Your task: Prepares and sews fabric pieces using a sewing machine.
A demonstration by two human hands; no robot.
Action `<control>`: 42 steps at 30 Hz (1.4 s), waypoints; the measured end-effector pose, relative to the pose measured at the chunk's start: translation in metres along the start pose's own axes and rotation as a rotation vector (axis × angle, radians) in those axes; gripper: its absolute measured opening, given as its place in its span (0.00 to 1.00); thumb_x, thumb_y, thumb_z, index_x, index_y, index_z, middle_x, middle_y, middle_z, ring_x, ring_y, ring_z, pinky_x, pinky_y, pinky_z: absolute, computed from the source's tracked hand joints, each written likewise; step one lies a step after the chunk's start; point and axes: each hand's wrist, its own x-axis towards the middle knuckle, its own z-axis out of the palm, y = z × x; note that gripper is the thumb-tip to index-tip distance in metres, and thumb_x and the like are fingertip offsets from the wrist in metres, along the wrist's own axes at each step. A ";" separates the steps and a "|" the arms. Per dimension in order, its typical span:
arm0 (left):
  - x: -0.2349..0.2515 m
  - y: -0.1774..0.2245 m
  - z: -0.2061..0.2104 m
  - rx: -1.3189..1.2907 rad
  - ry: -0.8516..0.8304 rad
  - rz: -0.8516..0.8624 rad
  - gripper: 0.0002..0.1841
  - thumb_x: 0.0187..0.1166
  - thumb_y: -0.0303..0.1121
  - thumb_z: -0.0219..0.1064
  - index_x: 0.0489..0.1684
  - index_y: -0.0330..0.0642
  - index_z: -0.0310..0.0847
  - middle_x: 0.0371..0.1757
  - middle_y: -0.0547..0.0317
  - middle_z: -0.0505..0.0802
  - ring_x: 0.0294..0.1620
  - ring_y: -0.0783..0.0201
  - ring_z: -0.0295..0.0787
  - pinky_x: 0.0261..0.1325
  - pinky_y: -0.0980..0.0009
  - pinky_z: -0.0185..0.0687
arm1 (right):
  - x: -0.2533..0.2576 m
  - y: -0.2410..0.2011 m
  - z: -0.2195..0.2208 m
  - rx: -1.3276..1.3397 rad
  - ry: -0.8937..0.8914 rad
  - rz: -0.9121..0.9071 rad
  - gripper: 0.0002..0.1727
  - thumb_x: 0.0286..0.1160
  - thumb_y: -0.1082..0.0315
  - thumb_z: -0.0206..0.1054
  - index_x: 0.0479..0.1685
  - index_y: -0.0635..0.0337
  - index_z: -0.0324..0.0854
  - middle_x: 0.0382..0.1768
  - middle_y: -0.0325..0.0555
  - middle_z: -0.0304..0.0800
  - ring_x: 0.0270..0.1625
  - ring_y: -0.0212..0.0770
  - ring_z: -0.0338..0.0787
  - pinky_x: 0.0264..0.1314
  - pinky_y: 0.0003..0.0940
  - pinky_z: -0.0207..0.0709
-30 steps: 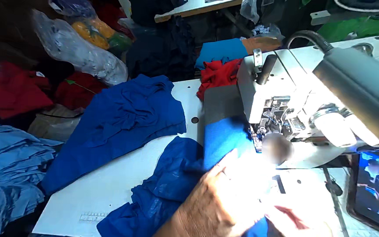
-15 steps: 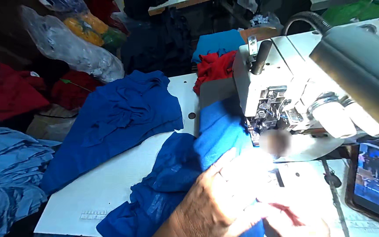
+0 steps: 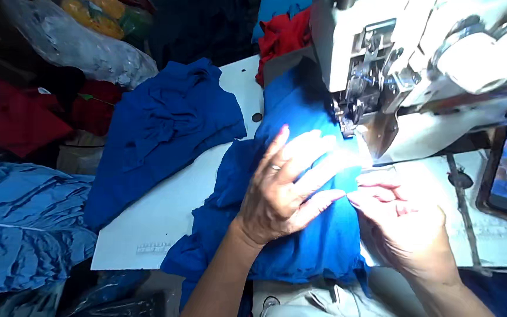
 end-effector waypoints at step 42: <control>-0.086 0.091 0.013 0.236 0.059 -0.558 0.26 0.74 0.56 0.71 0.46 0.38 0.88 0.45 0.51 0.93 0.51 0.57 0.89 0.57 0.57 0.84 | -0.100 -0.010 -0.032 -0.200 -0.004 0.152 0.10 0.80 0.58 0.68 0.54 0.48 0.87 0.29 0.24 0.89 0.29 0.17 0.85 0.33 0.10 0.79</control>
